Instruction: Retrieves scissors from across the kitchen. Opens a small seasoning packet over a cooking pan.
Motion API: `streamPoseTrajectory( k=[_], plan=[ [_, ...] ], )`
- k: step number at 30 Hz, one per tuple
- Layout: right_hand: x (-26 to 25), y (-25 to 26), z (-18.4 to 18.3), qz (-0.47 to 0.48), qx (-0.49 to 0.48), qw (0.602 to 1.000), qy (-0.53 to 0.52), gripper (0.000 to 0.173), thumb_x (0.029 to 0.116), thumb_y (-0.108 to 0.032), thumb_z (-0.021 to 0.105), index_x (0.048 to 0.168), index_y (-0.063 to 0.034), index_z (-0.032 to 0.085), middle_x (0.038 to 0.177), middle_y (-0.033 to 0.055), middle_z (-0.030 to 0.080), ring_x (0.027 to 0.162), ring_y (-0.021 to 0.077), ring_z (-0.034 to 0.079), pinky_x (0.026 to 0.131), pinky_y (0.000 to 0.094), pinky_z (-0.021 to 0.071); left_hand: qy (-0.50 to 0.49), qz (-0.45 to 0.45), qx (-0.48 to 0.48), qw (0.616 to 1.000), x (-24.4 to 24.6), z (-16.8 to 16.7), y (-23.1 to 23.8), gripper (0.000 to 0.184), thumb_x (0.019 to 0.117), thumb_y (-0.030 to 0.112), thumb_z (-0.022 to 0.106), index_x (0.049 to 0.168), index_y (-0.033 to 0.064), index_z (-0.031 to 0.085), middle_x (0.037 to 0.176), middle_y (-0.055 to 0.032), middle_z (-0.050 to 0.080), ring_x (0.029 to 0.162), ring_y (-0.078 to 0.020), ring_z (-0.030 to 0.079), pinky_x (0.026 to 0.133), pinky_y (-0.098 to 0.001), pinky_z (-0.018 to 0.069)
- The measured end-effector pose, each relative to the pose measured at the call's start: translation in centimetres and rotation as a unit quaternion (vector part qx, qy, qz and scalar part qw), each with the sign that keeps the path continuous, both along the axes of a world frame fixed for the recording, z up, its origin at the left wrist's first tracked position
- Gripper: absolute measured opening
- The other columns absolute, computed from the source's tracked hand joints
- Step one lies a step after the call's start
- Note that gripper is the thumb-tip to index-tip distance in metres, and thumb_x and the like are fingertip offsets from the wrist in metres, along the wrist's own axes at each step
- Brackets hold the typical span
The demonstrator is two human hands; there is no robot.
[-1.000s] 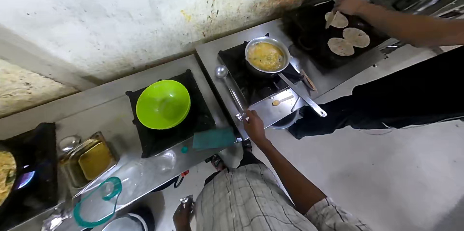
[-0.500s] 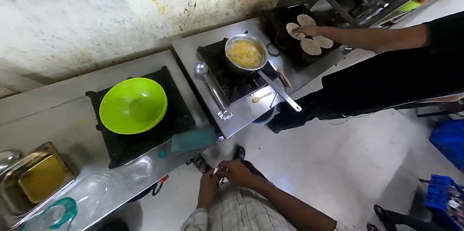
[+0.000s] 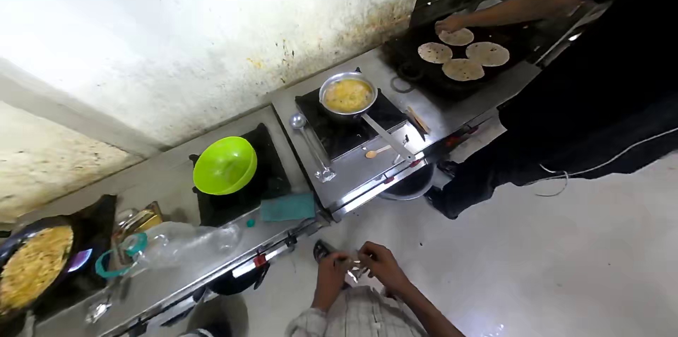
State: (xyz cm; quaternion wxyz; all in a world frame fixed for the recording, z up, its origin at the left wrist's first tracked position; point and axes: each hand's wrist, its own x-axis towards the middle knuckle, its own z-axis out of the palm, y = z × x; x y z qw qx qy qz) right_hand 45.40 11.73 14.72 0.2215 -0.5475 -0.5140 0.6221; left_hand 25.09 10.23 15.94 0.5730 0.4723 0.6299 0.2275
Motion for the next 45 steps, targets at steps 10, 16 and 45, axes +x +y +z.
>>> streamPoseTrajectory(
  k=[10, 16, 45],
  plan=[
    [9.6, -8.9, -1.3, 0.021, 0.145, 0.981, -0.129, 0.02, 0.0968, -0.032, 0.067, 0.103, -0.0167, 0.078, 0.1, -0.0007, 0.075, 0.089, 0.0121, 0.071, 0.084, 0.0379, 0.061, 0.238, -0.203, 0.064, 0.948, 10.8, 1.9, -7.2, 0.034, 0.0998, 0.034, 0.056, 0.114, 0.009, 0.073, 0.116, -0.0112, 0.069, 0.106, -0.0238, 0.068, 0.097, -0.044, 0.0552],
    [10.2, -7.9, 0.8, 0.039, 0.188, 0.973, -0.126, 0.018, 0.0969, -0.021, 0.064, 0.103, -0.0139, 0.079, 0.099, 0.0026, 0.074, 0.091, 0.0167, 0.071, 0.085, 0.0416, 0.0601, 0.264, -0.189, 0.075, 0.943, 12.0, 3.4, -5.7, 0.033, 0.0995, 0.033, 0.055, 0.113, 0.0097, 0.074, 0.115, -0.0108, 0.071, 0.105, -0.0259, 0.069, 0.094, -0.0475, 0.0558],
    [-4.3, 6.1, 9.2, 0.193, 0.326, 0.911, -0.163, 0.016, 0.0973, -0.021, 0.063, 0.098, -0.0121, 0.076, 0.101, 0.0064, 0.072, 0.101, 0.0233, 0.068, 0.088, 0.0427, 0.0576, 0.17, 0.093, 0.222, 0.955, -2.1, 7.8, -0.8, 0.024, 0.1014, 0.029, 0.061, 0.111, 0.012, 0.076, 0.098, -0.0032, 0.074, 0.075, -0.0123, 0.067, 0.071, -0.0323, 0.059]
  ],
)
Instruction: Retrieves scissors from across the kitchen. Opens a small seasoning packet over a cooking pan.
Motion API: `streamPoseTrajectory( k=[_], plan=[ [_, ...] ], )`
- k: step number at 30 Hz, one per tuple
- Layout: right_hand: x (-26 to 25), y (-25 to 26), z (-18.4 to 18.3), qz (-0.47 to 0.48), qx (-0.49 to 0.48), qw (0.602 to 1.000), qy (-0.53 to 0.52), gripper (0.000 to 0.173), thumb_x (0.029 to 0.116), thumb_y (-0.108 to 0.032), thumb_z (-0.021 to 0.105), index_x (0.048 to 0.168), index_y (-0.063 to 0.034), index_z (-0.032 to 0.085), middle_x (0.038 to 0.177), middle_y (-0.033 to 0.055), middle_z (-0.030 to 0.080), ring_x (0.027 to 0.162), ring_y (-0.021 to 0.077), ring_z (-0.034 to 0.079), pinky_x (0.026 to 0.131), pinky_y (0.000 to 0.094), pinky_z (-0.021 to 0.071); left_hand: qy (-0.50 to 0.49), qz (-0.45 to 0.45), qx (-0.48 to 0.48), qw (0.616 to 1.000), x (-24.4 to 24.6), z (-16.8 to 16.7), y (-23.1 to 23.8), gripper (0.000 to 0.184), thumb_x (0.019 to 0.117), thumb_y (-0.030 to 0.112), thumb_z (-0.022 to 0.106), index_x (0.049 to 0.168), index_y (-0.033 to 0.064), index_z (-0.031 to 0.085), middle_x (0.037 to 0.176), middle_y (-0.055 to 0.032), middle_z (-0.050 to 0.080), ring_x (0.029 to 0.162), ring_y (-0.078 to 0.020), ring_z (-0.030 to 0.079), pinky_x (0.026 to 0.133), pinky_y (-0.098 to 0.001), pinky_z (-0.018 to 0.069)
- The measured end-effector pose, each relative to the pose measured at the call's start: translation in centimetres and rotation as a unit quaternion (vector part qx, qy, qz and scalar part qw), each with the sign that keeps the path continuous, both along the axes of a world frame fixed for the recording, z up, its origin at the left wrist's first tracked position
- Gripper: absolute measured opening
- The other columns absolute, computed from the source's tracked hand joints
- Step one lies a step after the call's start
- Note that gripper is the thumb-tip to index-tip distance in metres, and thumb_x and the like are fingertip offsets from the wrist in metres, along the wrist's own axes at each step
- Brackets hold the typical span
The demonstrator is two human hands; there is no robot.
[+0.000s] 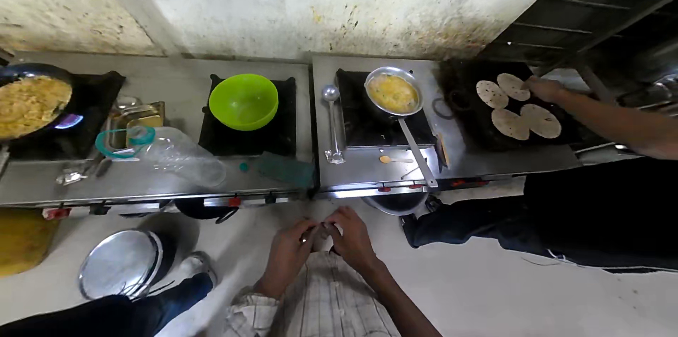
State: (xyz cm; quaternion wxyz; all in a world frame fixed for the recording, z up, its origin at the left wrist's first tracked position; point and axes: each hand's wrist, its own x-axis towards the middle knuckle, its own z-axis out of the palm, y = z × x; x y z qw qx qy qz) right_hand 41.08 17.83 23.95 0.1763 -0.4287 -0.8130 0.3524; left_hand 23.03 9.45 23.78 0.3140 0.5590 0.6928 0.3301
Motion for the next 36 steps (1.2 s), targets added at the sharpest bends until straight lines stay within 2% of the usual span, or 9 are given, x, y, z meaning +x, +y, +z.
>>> streamPoseTrajectory(
  k=[4, 9, 12, 15, 19, 24, 29, 32, 36],
  plan=[
    [0.4, -0.1, 0.7, 0.035, -0.047, 0.998, 0.018, 0.017, 0.0982, -0.022, 0.064, 0.101, -0.0107, 0.076, 0.101, 0.0082, 0.071, 0.099, 0.0216, 0.067, 0.09, 0.0395, 0.0568, 0.06, 0.024, 0.008, 0.998, 0.7, 1.2, 0.2, 0.024, 0.0999, 0.03, 0.062, 0.107, 0.0133, 0.077, 0.094, -0.0025, 0.075, 0.072, -0.0142, 0.069, 0.068, -0.036, 0.0603],
    [1.7, -0.5, -0.1, -0.02, -0.052, 0.997, 0.051, 0.016, 0.0994, -0.02, 0.063, 0.103, -0.0103, 0.075, 0.101, 0.0058, 0.071, 0.098, 0.0165, 0.067, 0.09, 0.0344, 0.0572, 0.077, -0.02, -0.008, 0.997, 2.4, 1.7, 0.2, 0.023, 0.0976, 0.026, 0.061, 0.105, 0.0084, 0.075, 0.093, -0.0062, 0.073, 0.069, -0.0168, 0.068, 0.065, -0.0367, 0.0598],
    [3.4, -2.0, -0.2, -0.021, -0.06, 0.994, 0.085, 0.015, 0.0995, -0.019, 0.063, 0.103, -0.0095, 0.074, 0.1, 0.0058, 0.07, 0.099, 0.0172, 0.067, 0.091, 0.0355, 0.0566, 0.087, -0.039, -0.02, 0.995, 3.3, 2.0, 0.1, 0.026, 0.0996, 0.029, 0.06, 0.107, 0.0085, 0.074, 0.089, -0.0059, 0.073, 0.072, -0.0176, 0.069, 0.068, -0.038, 0.0602],
    [5.5, -3.3, -0.6, -0.044, -0.039, 0.993, 0.099, 0.014, 0.0995, -0.019, 0.063, 0.102, -0.011, 0.074, 0.099, 0.0035, 0.07, 0.099, 0.0167, 0.065, 0.09, 0.0362, 0.0556, 0.11, -0.088, -0.01, 0.99, 5.1, 1.8, 0.0, 0.027, 0.1012, 0.029, 0.058, 0.108, 0.0092, 0.075, 0.093, -0.0062, 0.074, 0.076, -0.0195, 0.071, 0.071, -0.0404, 0.0608],
    [8.7, -5.4, -1.6, -0.1, -0.031, 0.989, 0.102, 0.015, 0.1004, -0.021, 0.063, 0.103, -0.0104, 0.072, 0.103, 0.0038, 0.068, 0.099, 0.0149, 0.066, 0.09, 0.0339, 0.0579, 0.116, -0.169, -0.073, 0.976, 8.4, 2.3, -0.3, 0.03, 0.1019, 0.03, 0.055, 0.113, 0.0088, 0.073, 0.105, -0.0077, 0.074, 0.089, -0.0219, 0.073, 0.08, -0.0438, 0.06],
    [12.5, -9.3, -1.5, -0.133, -0.032, 0.98, 0.144, 0.015, 0.1015, -0.023, 0.061, 0.102, -0.012, 0.072, 0.106, 0.0018, 0.069, 0.104, 0.015, 0.065, 0.093, 0.0353, 0.0564, 0.117, -0.171, -0.022, 0.978, 12.0, 2.4, -2.7, 0.022, 0.0973, 0.027, 0.063, 0.103, 0.0096, 0.075, 0.095, -0.0055, 0.074, 0.077, -0.018, 0.071, 0.071, -0.0397, 0.0611],
    [15.2, -12.5, -1.9, -0.126, -0.066, 0.966, 0.217, 0.017, 0.1026, -0.023, 0.062, 0.101, -0.0096, 0.071, 0.104, 0.004, 0.069, 0.101, 0.0155, 0.066, 0.091, 0.0352, 0.0566, 0.115, -0.173, -0.043, 0.977, 14.4, 3.2, -5.2, 0.021, 0.0965, 0.026, 0.063, 0.101, 0.0093, 0.076, 0.091, -0.0051, 0.073, 0.077, -0.0173, 0.07, 0.071, -0.0384, 0.06],
    [16.2, -13.7, -2.6, -0.149, -0.074, 0.956, 0.242, 0.018, 0.1025, -0.025, 0.062, 0.101, -0.0092, 0.071, 0.1, 0.0039, 0.068, 0.094, 0.014, 0.065, 0.085, 0.0328, 0.0572, 0.113, -0.179, -0.03, 0.977, 15.7, 3.3, -6.6, 0.022, 0.0965, 0.026, 0.064, 0.103, 0.0087, 0.077, 0.091, -0.0045, 0.074, 0.076, -0.0152, 0.07, 0.071, -0.036, 0.0605],
    [17.9, -15.2, -2.3, -0.151, -0.106, 0.932, 0.314, 0.017, 0.101, -0.021, 0.066, 0.103, -0.0053, 0.07, 0.101, 0.0062, 0.068, 0.088, 0.0136, 0.067, 0.081, 0.0317, 0.0596, 0.106, -0.154, -0.006, 0.982, 17.2, 3.2, -7.5, 0.019, 0.0948, 0.025, 0.066, 0.097, 0.0099, 0.076, 0.083, -0.0016, 0.072, 0.068, -0.0108, 0.066, 0.064, -0.0317, 0.0582]
  ],
)
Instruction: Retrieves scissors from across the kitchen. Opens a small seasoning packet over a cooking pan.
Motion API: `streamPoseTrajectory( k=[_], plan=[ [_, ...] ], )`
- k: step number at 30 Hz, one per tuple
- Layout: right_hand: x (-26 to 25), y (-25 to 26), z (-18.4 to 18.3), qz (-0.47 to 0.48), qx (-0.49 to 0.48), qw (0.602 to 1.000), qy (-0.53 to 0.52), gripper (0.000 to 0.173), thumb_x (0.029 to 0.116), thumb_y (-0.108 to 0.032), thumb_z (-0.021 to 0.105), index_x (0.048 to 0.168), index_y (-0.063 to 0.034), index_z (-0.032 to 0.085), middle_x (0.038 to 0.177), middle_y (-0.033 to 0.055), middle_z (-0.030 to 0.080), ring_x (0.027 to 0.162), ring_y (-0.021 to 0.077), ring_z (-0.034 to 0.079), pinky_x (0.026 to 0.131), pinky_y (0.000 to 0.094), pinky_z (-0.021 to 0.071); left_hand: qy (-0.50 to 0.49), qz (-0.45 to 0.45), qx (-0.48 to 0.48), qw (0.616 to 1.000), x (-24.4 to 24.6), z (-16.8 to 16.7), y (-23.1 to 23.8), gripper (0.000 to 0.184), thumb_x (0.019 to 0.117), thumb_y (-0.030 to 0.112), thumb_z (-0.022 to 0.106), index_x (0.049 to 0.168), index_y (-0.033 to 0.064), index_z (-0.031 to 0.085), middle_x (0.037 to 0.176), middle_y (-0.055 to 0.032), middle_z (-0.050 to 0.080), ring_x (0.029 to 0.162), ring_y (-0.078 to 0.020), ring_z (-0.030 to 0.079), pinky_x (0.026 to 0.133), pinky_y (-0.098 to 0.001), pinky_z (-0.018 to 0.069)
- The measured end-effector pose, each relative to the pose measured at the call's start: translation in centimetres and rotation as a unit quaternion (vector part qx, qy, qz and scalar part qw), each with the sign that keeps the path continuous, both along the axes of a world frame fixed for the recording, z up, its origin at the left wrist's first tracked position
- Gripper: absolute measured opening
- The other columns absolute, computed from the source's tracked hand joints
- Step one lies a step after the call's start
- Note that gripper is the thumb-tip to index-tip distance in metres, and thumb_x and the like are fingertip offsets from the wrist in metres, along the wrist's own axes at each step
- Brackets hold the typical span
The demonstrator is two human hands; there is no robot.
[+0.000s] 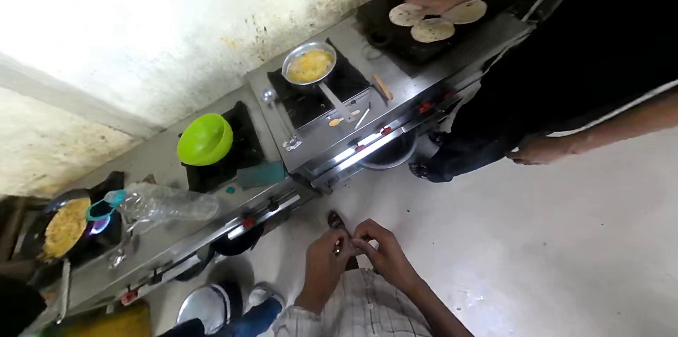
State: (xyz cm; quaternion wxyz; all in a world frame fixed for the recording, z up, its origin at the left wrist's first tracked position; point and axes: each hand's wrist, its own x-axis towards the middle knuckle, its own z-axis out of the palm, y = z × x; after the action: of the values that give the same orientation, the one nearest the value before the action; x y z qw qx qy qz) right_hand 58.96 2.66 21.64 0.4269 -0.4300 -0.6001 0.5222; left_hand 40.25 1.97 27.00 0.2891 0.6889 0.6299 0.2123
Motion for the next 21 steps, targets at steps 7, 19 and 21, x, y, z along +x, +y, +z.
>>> streamPoseTrajectory(
  k=[7, 19, 21],
  plan=[
    [5.2, -1.0, 0.0, -0.109, -0.104, 0.977, 0.15, 0.024, 0.0967, -0.014, 0.071, 0.116, -0.0007, 0.067, 0.103, 0.0101, 0.072, 0.091, 0.0212, 0.071, 0.081, 0.0381, 0.0623, -0.144, 0.038, 0.003, 0.989, 5.9, -0.2, 0.4, 0.018, 0.0962, 0.018, 0.064, 0.102, 0.0032, 0.072, 0.082, -0.0026, 0.069, 0.069, -0.0083, 0.064, 0.065, -0.0268, 0.057],
    [10.0, 0.0, -1.7, -0.215, -0.037, 0.975, 0.045, 0.013, 0.0932, -0.004, 0.072, 0.106, -0.0025, 0.074, 0.098, 0.0067, 0.075, 0.083, 0.015, 0.072, 0.076, 0.0335, 0.0635, -0.05, -0.201, -0.115, 0.972, 9.4, -1.4, 8.4, 0.027, 0.1014, 0.031, 0.061, 0.11, 0.0103, 0.076, 0.105, -0.0069, 0.075, 0.09, -0.0189, 0.07, 0.087, -0.0423, 0.058],
    [11.2, 1.0, -0.5, -0.243, -0.063, 0.966, 0.056, 0.022, 0.0918, -0.003, 0.073, 0.113, 0.0016, 0.069, 0.1, 0.0091, 0.074, 0.084, 0.018, 0.072, 0.076, 0.0363, 0.0636, -0.089, -0.207, -0.111, 0.968, 11.1, -1.8, 10.5, 0.027, 0.1021, 0.029, 0.06, 0.109, 0.0077, 0.074, 0.102, -0.0081, 0.073, 0.084, -0.0173, 0.067, 0.081, -0.0373, 0.0571]
  ],
)
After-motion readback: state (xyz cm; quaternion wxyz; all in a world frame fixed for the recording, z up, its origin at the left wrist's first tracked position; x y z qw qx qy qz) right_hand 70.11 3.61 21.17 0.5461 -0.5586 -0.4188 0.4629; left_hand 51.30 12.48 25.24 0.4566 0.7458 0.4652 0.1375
